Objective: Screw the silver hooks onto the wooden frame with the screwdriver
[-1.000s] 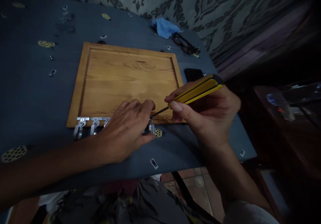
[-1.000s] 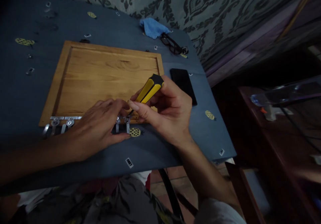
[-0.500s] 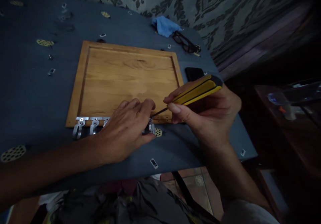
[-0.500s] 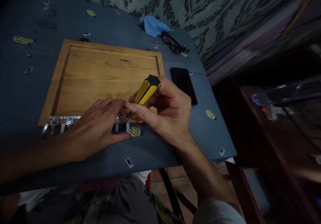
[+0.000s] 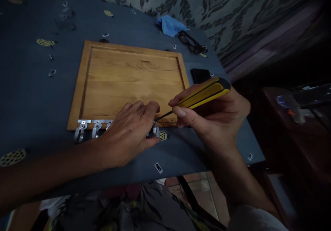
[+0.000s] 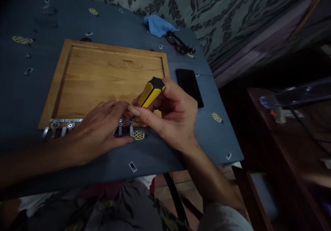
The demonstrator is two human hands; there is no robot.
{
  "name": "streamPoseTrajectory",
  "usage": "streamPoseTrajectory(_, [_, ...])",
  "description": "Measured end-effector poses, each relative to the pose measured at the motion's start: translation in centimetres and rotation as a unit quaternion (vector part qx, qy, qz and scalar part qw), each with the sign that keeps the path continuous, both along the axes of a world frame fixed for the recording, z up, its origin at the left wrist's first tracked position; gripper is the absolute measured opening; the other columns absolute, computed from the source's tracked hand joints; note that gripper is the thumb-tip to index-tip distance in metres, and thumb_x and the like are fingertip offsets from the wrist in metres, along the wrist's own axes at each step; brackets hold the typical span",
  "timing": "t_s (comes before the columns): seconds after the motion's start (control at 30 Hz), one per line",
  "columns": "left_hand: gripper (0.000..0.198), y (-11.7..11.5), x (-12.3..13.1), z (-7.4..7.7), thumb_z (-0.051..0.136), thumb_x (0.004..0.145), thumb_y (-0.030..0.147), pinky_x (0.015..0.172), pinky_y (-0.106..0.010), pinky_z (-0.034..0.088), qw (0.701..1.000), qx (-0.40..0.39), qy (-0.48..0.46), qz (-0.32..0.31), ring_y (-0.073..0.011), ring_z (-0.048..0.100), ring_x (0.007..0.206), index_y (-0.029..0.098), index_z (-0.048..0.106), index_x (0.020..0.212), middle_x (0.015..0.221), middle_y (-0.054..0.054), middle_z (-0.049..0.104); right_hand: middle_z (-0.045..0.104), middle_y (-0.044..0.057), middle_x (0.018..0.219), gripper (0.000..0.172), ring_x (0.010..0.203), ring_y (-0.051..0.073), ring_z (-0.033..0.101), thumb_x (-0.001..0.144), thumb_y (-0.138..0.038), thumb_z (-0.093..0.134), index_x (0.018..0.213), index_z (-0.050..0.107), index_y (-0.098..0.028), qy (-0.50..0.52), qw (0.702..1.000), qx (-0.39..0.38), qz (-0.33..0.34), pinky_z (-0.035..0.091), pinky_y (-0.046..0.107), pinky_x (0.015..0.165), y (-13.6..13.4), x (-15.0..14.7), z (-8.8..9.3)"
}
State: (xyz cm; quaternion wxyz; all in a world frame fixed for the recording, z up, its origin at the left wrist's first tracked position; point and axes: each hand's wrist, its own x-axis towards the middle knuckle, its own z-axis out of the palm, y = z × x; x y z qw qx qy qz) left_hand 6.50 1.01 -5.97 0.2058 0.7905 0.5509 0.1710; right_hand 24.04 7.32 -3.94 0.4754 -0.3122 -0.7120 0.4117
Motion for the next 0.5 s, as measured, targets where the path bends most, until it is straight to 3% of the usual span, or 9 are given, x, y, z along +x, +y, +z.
streamPoseTrajectory(0.2, [0.050,0.03,-0.03,-0.08,0.082,0.082,0.026,0.090,-0.043,0.049,1.000,-0.001,-0.002,-0.005,-0.0304,0.063,0.109,0.019,0.046,0.117,0.114,-0.008,0.068,0.073,-0.002,0.081,0.023,0.051,0.011,0.063,0.074,-0.036,0.093,0.083,0.075,-0.026,-0.022,1.000,0.005,0.015,0.057,0.024,0.042,-0.03,-0.06,0.08])
streamPoseTrajectory(0.5, [0.048,0.17,0.05,0.02,0.082,0.082,0.026,0.087,-0.043,0.049,1.000,-0.006,0.012,-0.006,-0.0312,0.063,0.105,0.018,0.046,0.113,0.110,-0.009,0.068,0.075,-0.002,0.088,0.022,0.054,0.011,0.067,0.088,-0.039,0.082,0.106,0.077,-0.028,-0.052,0.996,-0.042,0.060,0.063,0.024,0.048,0.35,0.49,0.63])
